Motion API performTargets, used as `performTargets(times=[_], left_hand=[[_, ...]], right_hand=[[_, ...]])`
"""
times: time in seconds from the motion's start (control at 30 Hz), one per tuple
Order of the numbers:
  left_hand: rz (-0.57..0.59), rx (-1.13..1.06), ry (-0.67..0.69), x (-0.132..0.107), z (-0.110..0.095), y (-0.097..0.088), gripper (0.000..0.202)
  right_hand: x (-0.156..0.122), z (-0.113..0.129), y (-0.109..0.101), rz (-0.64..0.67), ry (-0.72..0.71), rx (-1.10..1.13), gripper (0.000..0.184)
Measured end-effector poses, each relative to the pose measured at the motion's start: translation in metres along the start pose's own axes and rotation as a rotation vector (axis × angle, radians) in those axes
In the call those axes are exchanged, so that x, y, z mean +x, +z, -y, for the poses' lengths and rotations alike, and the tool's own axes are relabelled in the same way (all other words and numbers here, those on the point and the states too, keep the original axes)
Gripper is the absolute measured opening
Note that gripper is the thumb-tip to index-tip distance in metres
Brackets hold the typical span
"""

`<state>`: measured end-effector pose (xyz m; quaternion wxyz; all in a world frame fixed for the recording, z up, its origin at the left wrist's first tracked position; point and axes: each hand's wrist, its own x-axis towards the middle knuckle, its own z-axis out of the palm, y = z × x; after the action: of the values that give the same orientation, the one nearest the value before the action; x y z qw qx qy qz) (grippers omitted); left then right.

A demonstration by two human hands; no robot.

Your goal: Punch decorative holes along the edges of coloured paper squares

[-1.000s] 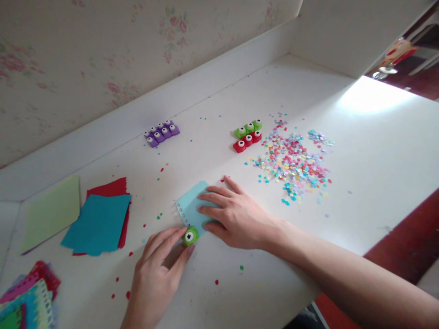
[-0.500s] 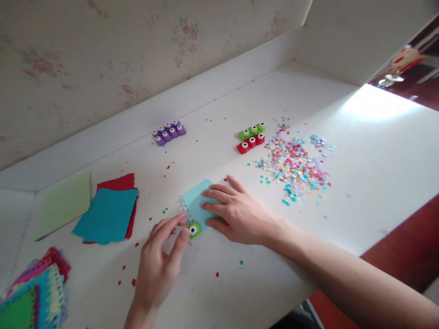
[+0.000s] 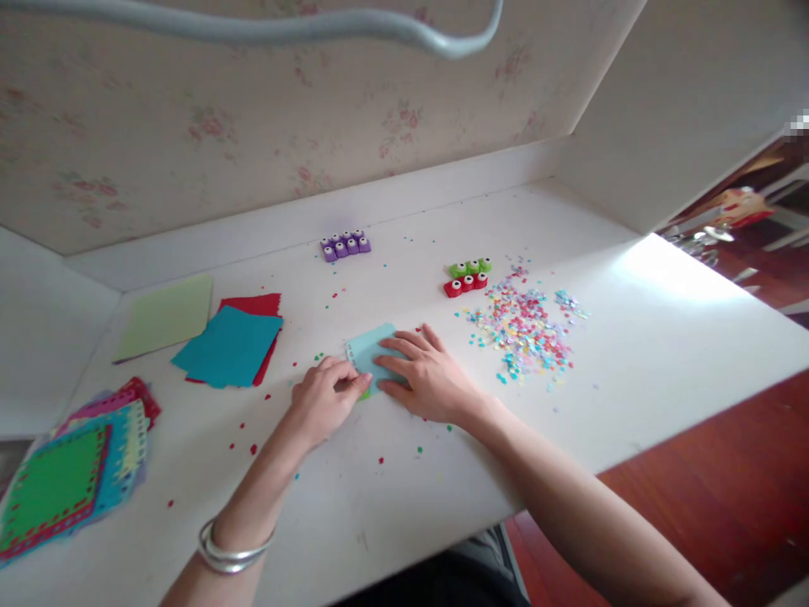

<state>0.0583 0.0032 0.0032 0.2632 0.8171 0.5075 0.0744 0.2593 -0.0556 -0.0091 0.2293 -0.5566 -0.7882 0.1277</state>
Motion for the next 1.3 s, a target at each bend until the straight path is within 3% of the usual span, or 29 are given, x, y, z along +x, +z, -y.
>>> performTargets(times=[0.37, 0.7, 0.87, 0.97, 1.1, 1.2, 1.3], left_hand=[[-0.08, -0.009, -0.012, -0.011, -0.003, -0.005, 0.034], [-0.231, 0.04, -0.115, -0.05, 0.061, -0.03, 0.041], [-0.306, 0.048, 0.071, -0.063, 0.078, -0.024, 0.032], [-0.351, -0.078, 0.171, -0.059, 0.073, -0.019, 0.026], [-0.383, -0.191, 0.265, -0.046, 0.053, -0.01, 0.037], [-0.356, -0.262, 0.335, -0.039, 0.039, -0.001, 0.046], [-0.356, -0.302, 0.357, -0.038, 0.036, 0.008, 0.056]], right_hand=[[-0.005, 0.007, 0.002, -0.013, 0.02, -0.069, 0.035], [-0.004, 0.009, 0.003, -0.022, 0.007, -0.08, 0.033], [-0.003, 0.009, 0.004, -0.041, 0.0, -0.05, 0.032], [-0.002, 0.008, 0.006, -0.097, 0.001, 0.007, 0.033], [-0.006, 0.015, 0.011, -0.203, 0.005, 0.183, 0.037], [-0.009, 0.031, 0.014, -0.158, -0.011, 0.332, 0.043], [-0.006, 0.048, 0.013, -0.107, -0.031, 0.38, 0.033]])
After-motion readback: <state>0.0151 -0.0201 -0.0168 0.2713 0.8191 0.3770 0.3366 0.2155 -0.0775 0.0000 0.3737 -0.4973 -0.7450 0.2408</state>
